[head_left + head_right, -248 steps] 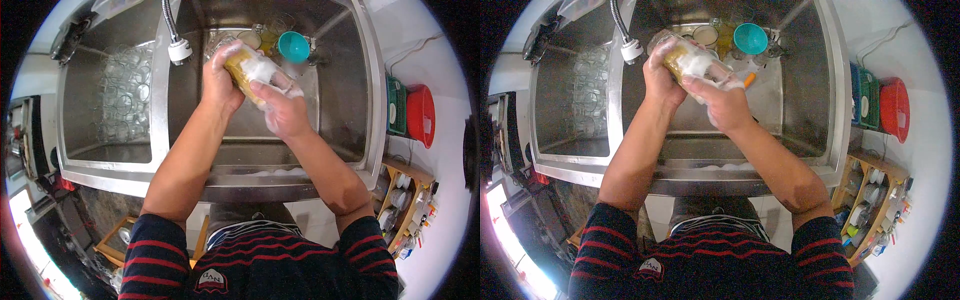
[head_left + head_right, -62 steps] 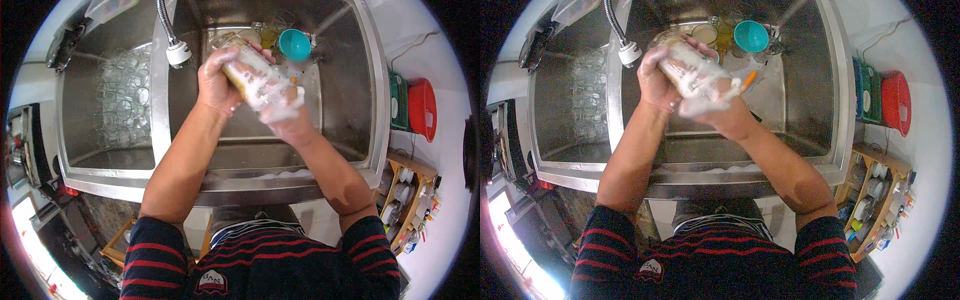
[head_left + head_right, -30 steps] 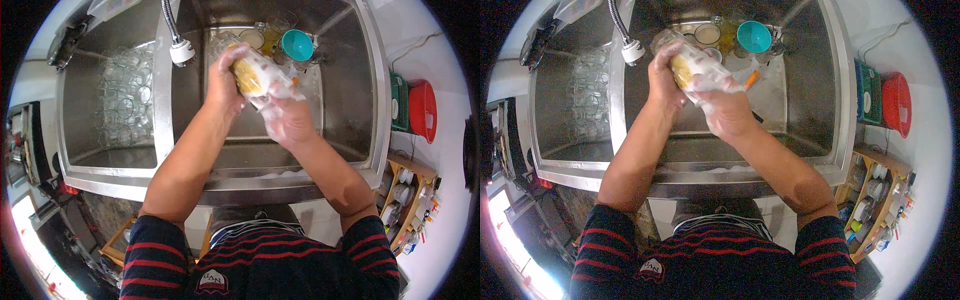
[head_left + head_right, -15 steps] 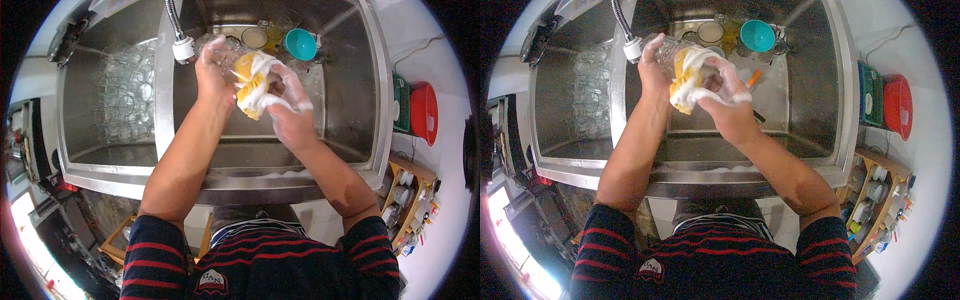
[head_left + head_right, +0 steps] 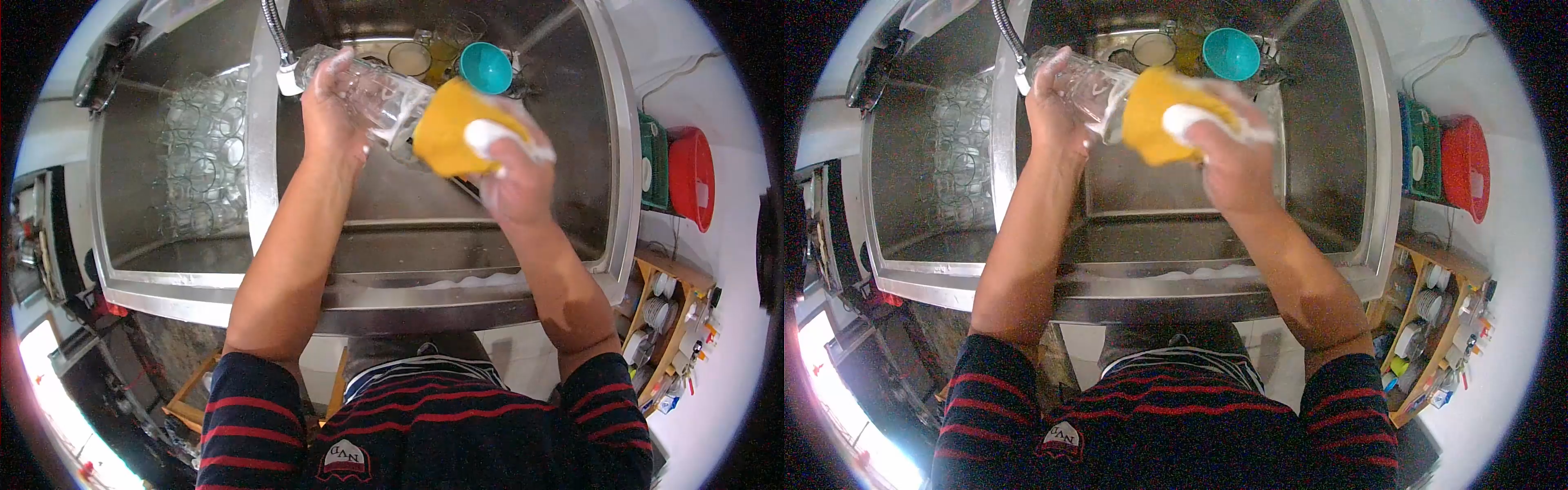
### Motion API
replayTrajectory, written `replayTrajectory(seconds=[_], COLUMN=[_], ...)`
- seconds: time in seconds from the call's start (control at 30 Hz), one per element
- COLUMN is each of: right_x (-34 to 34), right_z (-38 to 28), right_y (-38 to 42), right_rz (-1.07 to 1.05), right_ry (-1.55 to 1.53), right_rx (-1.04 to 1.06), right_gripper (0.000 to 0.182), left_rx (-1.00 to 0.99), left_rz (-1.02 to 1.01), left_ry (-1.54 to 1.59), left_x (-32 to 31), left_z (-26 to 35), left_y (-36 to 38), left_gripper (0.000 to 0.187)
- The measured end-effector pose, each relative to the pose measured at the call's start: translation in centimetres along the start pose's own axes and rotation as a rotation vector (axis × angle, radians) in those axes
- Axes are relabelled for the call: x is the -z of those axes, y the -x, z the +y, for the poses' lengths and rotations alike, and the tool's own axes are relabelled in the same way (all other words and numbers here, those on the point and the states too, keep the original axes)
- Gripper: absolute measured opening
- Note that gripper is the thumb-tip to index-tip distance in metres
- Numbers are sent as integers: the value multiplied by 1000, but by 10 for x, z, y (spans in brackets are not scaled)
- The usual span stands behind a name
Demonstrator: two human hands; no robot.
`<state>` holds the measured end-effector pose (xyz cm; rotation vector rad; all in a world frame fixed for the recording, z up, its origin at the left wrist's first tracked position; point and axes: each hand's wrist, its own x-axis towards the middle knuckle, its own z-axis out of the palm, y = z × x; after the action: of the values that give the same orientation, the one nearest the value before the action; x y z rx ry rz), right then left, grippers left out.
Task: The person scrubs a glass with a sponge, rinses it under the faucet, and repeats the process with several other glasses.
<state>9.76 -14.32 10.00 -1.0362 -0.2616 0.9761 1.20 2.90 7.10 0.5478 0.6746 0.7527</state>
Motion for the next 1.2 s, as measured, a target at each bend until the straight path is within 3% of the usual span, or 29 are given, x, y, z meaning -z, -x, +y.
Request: replayTrajectory(seconds=[0.07, 0.1, 0.13, 0.2, 0.27, 0.33, 0.37, 0.4, 0.47, 0.53, 0.6, 0.63, 0.7, 0.73, 0.8, 0.83, 0.9, 0.93, 1.0, 1.03, 1.07, 1.13, 1.2], right_x=[7, 9, 9, -3, -4, 9, 11, 16, 28, 41, 51, 40, 8, -10, -2, 1, 4, 3, -3, -5, -4, -5, 4], right_z=[-4, -7, -6, 1, 6, -1, 2, 4, 8, 16, 23, 21, 18, 2, 5, 7, 10, 10, 8, 7, -2, -6, 14], right_y=[-8, -9, -8, -9, -8, -20, -27, -35, -46, -49, -48, -42, -18, -5, -14, -19, -25, -20, -8, -16, -13, -17, -15], right_rz=[128, 112, 117, -210, -203, -177, 0, 3, 278, 317, 210, 209, -87, -324, -432, -429, -54, -52, -16, -349, -505, -585, -193], right_ry=[530, 825, 830, 769, 737, 1167, 981, 984, 400, 414, 622, 620, 851, 722, 640, 643, 557, 558, 577, 745, 856, 837, 646], right_rx=[571, 733, 732, 852, 767, 912, 696, 698, 244, 311, 530, 532, 1068, 748, 727, 727, 417, 419, 227, 908, 891, 893, 618], right_gripper=[39, 41, 41, 41, 37, 30, 24, 24, 22, 21, 30, 30, 46, 57, 58, 58, 56, 56, 53, 48, 43, 40, 42], left_rx=[107, 110, 142, 174, 197, 198, 278, 355, 379, 426, 429, 391, 386, 385, 505, 442, 480, 501, 454, 558, 665, 651, 423], left_rz=[10, 6, -14, -35, -205, -256, -288, -324, -345, -361, -385, -322, -291, -289, -315, -384, -411, -466, -382, -364, -342, -309, -264], left_ry=[-45, -44, -51, -57, -219, -257, -310, -366, -386, -318, -290, -300, -246, -248, -215, -253, -267, -225, -305, -183, -61, -19, -139], left_x=[-3, -7, -12, -17, -16, -15, -15, -16, -23, -23, -23, -27, -16, -16, -16, -20, -19, -20, -15, -8, -2, -6, -10], left_z=[-1, -2, -5, -11, -14, -14, -16, -17, -22, -20, -14, -9, -14, -12, -11, -13, -27, -30, -24, -16, -13, -15, -28], left_y=[2, 4, 9, 14, 17, 19, 23, 27, 34, 32, 30, 34, 21, 21, 24, 30, 31, 32, 26, 17, 11, 15, 24], left_gripper=[32, 32, 41, 50, 65, 69, 71, 73, 73, 71, 69, 67, 66, 66, 66, 66, 68, 70, 70, 67, 65, 59, 58])
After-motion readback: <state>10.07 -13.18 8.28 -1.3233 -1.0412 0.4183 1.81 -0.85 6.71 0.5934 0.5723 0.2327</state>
